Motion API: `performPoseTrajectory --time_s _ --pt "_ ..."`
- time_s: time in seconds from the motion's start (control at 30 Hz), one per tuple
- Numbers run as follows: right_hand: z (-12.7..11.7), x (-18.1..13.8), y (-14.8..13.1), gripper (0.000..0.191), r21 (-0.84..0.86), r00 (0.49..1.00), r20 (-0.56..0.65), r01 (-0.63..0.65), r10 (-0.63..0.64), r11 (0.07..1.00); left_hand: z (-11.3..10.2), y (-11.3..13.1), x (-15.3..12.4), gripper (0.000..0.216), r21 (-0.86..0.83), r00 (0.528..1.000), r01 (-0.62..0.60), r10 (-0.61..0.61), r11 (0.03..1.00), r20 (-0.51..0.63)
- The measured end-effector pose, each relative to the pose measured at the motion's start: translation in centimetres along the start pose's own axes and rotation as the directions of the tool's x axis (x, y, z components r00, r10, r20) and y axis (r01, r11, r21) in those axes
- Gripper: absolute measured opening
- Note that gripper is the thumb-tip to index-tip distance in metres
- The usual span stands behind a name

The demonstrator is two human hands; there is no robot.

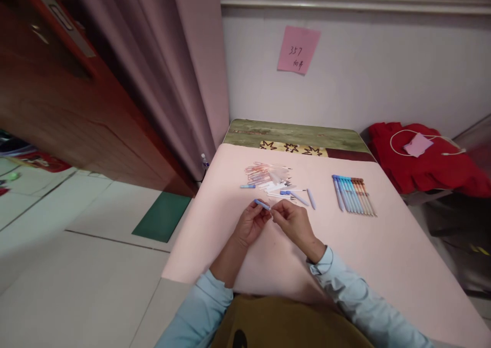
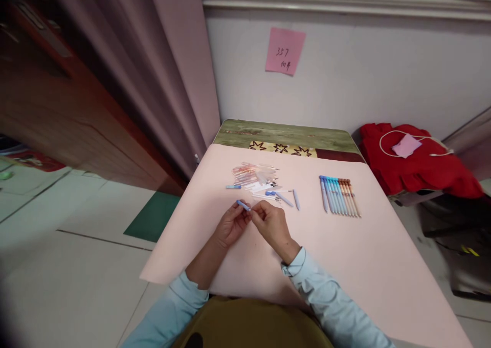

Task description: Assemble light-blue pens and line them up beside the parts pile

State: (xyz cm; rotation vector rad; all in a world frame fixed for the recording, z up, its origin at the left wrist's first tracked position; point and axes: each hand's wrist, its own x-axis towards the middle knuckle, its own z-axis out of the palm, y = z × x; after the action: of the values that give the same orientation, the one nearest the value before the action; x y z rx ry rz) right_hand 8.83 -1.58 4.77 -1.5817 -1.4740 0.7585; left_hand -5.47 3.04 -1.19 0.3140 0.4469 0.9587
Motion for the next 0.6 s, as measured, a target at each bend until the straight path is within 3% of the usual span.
performPoseTrajectory --time_s 0.13,0.27,0.47,0.53,0.6 --pt "0.1 -0.1 -0.1 0.012 0.009 1.0 -0.001 -0.008 0.008 1.0 0.1 -0.1 0.0 0.015 0.016 1.0 -0.009 0.008 1.0 0.011" --pt "0.6 0.1 -0.5 0.019 0.203 0.996 0.013 -0.086 0.085 0.975 0.0 -0.1 0.1 0.016 0.022 1.0 0.015 -0.015 1.0 0.012" --pt "2.1 0.8 -0.1 0.039 0.533 0.966 0.13 -0.258 0.224 0.806 -0.1 0.4 0.0 0.015 -0.043 0.999 0.046 -0.046 0.998 0.0" --pt "2.0 0.6 0.6 0.041 0.552 0.954 0.181 -0.301 0.241 0.778 -0.1 0.8 0.0 0.012 -0.101 0.999 0.042 -0.042 0.994 0.001" --pt "1.3 0.2 1.8 0.04 0.493 0.951 0.158 -0.309 0.265 0.814 0.0 1.0 0.0 0.009 -0.15 0.999 0.03 -0.032 0.988 -0.011"
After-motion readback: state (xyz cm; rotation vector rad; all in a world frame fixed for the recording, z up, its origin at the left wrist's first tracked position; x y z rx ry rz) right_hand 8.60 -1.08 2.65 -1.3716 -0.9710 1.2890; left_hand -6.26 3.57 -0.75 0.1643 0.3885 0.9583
